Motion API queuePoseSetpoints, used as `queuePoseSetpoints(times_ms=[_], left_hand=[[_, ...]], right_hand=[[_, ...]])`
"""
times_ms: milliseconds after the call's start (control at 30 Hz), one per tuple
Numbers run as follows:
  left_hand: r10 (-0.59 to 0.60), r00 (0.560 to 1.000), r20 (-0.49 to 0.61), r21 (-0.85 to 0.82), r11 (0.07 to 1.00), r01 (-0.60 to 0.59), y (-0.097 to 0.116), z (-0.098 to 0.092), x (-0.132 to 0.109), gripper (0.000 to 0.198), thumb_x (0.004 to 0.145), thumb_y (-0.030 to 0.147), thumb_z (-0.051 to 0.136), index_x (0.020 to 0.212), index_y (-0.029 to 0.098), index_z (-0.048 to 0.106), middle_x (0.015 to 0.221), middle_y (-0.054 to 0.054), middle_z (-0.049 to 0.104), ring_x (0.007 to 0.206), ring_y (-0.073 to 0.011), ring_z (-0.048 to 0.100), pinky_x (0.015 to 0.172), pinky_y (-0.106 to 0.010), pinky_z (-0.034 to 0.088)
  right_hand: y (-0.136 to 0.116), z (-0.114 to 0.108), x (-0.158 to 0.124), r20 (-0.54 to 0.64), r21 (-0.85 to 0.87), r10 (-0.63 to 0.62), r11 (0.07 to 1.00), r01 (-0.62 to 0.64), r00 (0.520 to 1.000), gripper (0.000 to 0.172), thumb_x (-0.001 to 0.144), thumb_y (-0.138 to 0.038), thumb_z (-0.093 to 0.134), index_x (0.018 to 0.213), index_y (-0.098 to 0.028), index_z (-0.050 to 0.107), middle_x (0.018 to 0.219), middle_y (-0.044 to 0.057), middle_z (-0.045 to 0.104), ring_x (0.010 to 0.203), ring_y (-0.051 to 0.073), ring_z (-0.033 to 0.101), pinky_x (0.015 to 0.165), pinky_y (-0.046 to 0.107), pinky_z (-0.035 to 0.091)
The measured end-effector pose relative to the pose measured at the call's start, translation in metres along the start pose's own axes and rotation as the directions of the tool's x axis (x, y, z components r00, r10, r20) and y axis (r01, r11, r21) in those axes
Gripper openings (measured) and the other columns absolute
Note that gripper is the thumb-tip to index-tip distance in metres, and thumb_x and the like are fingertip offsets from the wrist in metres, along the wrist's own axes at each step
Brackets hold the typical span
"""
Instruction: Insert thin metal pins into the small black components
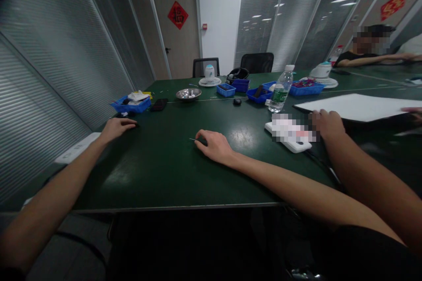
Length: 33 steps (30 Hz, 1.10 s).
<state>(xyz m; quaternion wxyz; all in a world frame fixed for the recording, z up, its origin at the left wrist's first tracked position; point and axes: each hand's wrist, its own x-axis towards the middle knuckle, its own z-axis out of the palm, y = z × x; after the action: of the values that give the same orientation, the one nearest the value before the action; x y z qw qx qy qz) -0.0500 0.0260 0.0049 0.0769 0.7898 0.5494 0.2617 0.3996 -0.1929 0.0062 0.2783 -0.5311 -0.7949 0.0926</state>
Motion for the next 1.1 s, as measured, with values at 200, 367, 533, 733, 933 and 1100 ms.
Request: queuePoseSetpoints(times_ms=[200, 367, 533, 733, 933, 1100], left_hand=[[-0.096, 0.995, -0.021, -0.009, 0.995, 0.096, 0.009, 0.0, -0.001, 0.026, 0.075, 0.047, 0.079, 0.088, 0.025, 0.082, 0.1, -0.008, 0.08, 0.1, -0.0331, 0.072, 0.096, -0.041, 0.053], [0.07, 0.995, 0.064, -0.063, 0.996, -0.066, 0.051, 0.014, -0.007, 0.03, 0.081, 0.047, 0.076, 0.099, 0.024, 0.083, 0.106, -0.008, 0.078, 0.101, -0.0317, 0.071, 0.095, -0.041, 0.053], [0.363, 0.912, 0.193, -0.329, 0.899, -0.288, 0.144, 0.044, -0.04, 0.033, 0.094, 0.049, 0.066, 0.115, 0.027, 0.079, 0.119, -0.007, 0.075, 0.105, -0.0267, 0.069, 0.093, -0.04, 0.054], [0.57, 0.79, 0.225, -0.508, 0.76, -0.404, 0.2, 0.064, -0.075, 0.027, 0.098, 0.043, 0.065, 0.111, 0.026, 0.08, 0.11, -0.009, 0.074, 0.096, -0.0232, 0.068, 0.081, -0.036, 0.053], [0.535, 0.803, 0.263, -0.489, 0.791, -0.367, 0.199, 0.059, -0.078, 0.029, 0.096, 0.041, 0.069, 0.116, 0.021, 0.078, 0.105, -0.009, 0.073, 0.09, -0.0207, 0.066, 0.077, -0.033, 0.05], [0.504, 0.81, 0.299, -0.477, 0.814, -0.331, 0.199, 0.058, -0.077, 0.028, 0.094, 0.037, 0.072, 0.114, 0.018, 0.077, 0.098, -0.006, 0.073, 0.085, -0.0181, 0.064, 0.075, -0.029, 0.048]], right_hand=[[-0.003, -0.003, -0.001, 0.008, 0.022, -0.018, 1.0, 0.018, 1.0, 0.021, 0.101, -0.037, 0.061, 0.116, -0.023, 0.066, 0.106, 0.005, 0.073, 0.088, 0.019, 0.066, 0.072, 0.03, 0.048], [-0.003, -0.004, -0.002, 0.028, 0.041, -0.06, 0.997, 0.059, 0.998, 0.024, 0.101, -0.038, 0.062, 0.12, -0.023, 0.066, 0.112, 0.006, 0.071, 0.093, 0.02, 0.067, 0.077, 0.032, 0.051], [-0.002, -0.003, -0.002, 0.052, 0.021, -0.127, 0.992, 0.126, 0.991, 0.027, 0.102, -0.04, 0.061, 0.121, -0.023, 0.067, 0.115, 0.006, 0.069, 0.096, 0.02, 0.067, 0.082, 0.034, 0.052], [-0.004, -0.005, -0.002, 0.059, 0.017, -0.172, 0.985, 0.172, 0.983, 0.025, 0.1, -0.037, 0.065, 0.12, -0.023, 0.067, 0.113, 0.006, 0.067, 0.094, 0.019, 0.066, 0.079, 0.032, 0.05], [-0.005, -0.003, -0.003, 0.076, 0.0, -0.199, 0.98, 0.2, 0.977, 0.023, 0.098, -0.035, 0.065, 0.117, -0.022, 0.067, 0.108, 0.005, 0.064, 0.086, 0.017, 0.062, 0.073, 0.03, 0.046], [-0.004, -0.002, -0.003, 0.079, -0.014, -0.222, 0.975, 0.223, 0.972, 0.023, 0.1, -0.036, 0.063, 0.118, -0.022, 0.067, 0.108, 0.005, 0.062, 0.084, 0.016, 0.06, 0.07, 0.029, 0.044]])
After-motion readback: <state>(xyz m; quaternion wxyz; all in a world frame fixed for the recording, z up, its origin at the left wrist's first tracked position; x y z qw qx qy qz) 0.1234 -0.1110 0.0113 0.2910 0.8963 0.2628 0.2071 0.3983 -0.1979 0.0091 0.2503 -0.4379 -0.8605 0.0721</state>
